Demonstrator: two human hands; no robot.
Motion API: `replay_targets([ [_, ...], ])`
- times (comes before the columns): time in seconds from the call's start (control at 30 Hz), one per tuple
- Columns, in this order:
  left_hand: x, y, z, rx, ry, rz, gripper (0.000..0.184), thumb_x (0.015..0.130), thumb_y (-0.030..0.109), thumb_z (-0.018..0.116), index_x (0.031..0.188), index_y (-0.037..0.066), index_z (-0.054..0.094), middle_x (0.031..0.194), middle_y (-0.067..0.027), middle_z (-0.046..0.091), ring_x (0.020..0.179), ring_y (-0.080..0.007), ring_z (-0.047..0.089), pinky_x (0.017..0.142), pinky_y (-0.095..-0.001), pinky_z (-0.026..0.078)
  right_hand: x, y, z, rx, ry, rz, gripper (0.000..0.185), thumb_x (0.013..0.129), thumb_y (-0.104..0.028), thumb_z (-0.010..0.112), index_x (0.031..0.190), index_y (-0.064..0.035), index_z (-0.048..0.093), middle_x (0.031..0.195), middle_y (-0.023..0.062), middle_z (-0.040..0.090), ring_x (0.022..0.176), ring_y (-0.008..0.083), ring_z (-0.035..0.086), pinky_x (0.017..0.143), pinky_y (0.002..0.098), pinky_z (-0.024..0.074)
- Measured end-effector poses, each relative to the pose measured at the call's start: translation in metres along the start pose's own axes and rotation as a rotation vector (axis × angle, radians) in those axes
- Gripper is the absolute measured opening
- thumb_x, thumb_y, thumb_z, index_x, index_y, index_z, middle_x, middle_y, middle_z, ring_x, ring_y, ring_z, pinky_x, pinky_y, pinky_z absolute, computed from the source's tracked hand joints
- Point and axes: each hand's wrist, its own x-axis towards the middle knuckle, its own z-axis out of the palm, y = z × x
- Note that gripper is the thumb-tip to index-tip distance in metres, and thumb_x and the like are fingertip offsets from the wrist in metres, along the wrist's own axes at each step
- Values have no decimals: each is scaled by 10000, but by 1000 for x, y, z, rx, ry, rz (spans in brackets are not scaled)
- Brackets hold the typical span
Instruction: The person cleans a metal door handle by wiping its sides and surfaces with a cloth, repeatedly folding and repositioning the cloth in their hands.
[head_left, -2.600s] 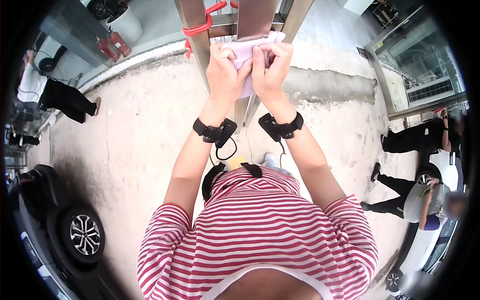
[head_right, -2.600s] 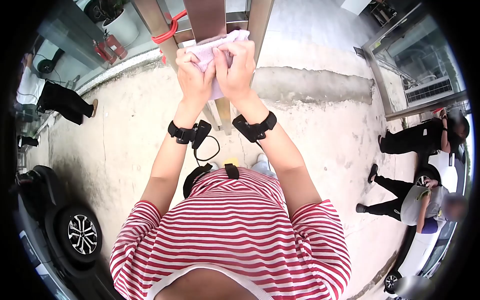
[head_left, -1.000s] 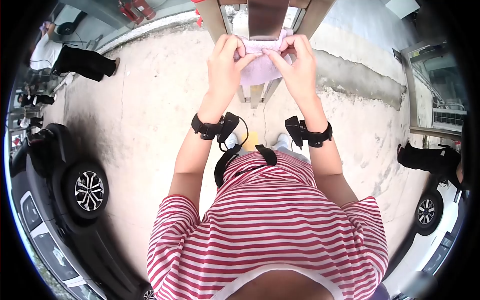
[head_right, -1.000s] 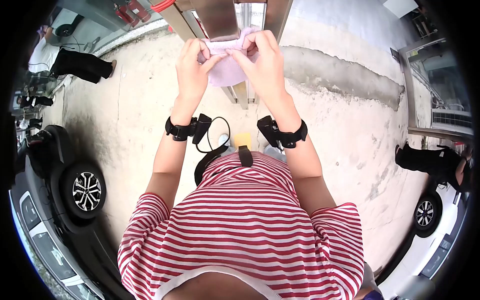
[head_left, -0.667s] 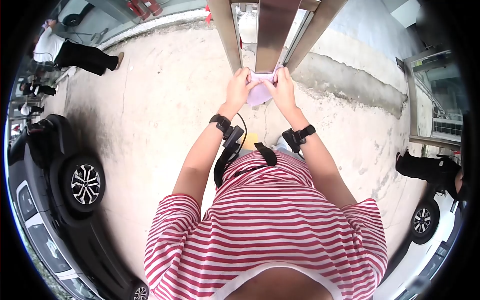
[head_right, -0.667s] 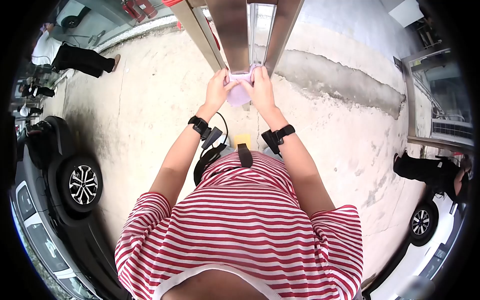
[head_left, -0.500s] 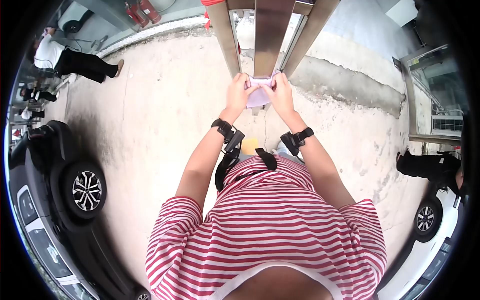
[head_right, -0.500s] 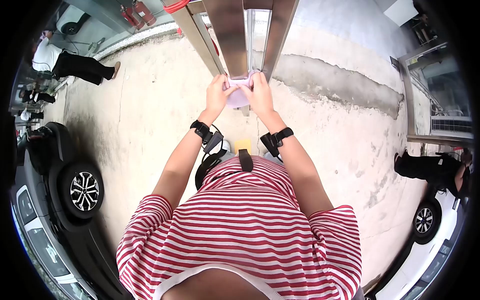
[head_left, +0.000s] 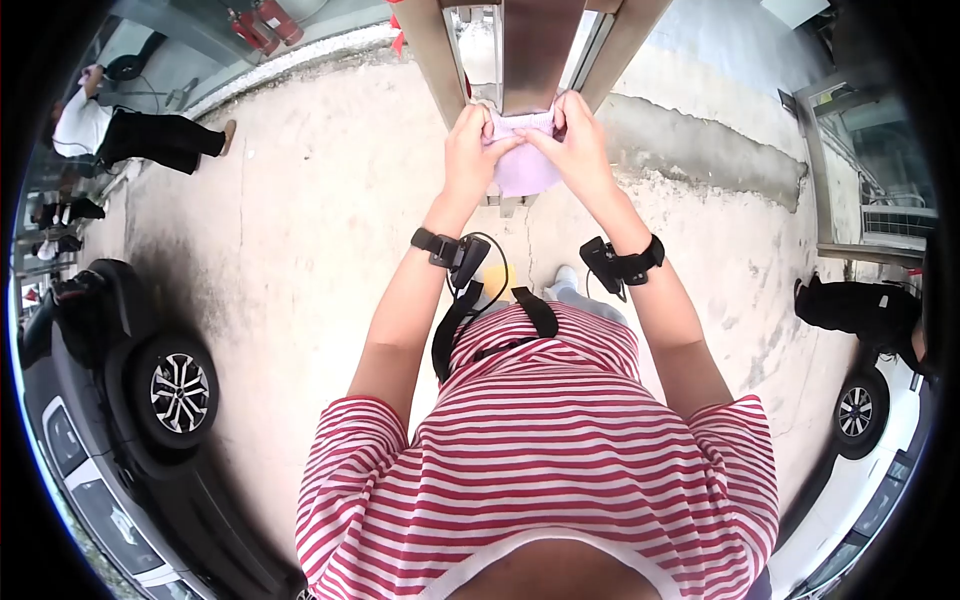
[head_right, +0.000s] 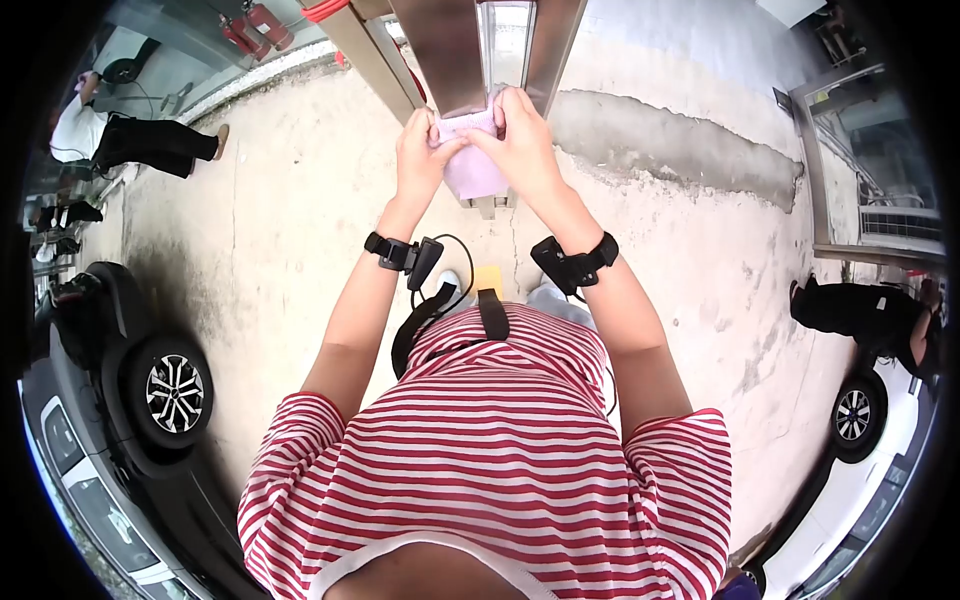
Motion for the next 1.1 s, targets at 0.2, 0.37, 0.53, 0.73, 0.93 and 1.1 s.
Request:
replay_targets([
  [0.2,-44,-64,25,164,-75,-64,398,651,135,808,710,26,430,716,-81,448,626,-273,482,567,-371,405,-36,83,43,-116,-155,237,410,674,-187,804,796,-11,455,768,139,540,660,266,555,612,363,461],
  [0.37,-8,6,-2,17,137,130,405,623,101,822,695,28,431,712,-72,432,623,-245,473,566,-346,410,-10,11,6,87,8,151,388,671,-158,823,779,-21,476,726,60,533,623,135,521,588,276,461],
  [0.53,38,81,-28,-1,279,285,427,617,115,827,691,32,415,703,-63,396,609,-224,439,552,-329,390,27,-74,-37,128,181,-95,383,698,-146,817,796,-26,467,743,8,477,619,75,448,550,217,409],
  [0.73,3,19,-3,126,112,82,428,635,159,819,730,51,415,716,-73,412,612,-266,456,549,-361,388,0,-19,1,3,106,39,439,709,-176,797,778,-28,390,737,74,419,587,199,443,561,315,421],
  [0.93,-54,-93,34,349,-217,-122,386,671,248,795,754,65,465,756,-87,497,666,-297,560,579,-397,442,-58,99,60,-163,-62,227,396,671,-151,798,791,-13,446,724,137,521,619,280,529,593,361,450],
  [1.1,-14,-6,-5,179,-82,-40,387,673,189,795,728,33,445,728,-88,466,637,-276,492,580,-360,419,-22,35,20,13,-24,140,343,687,-89,782,789,-11,464,713,104,522,605,193,534,584,305,464],
])
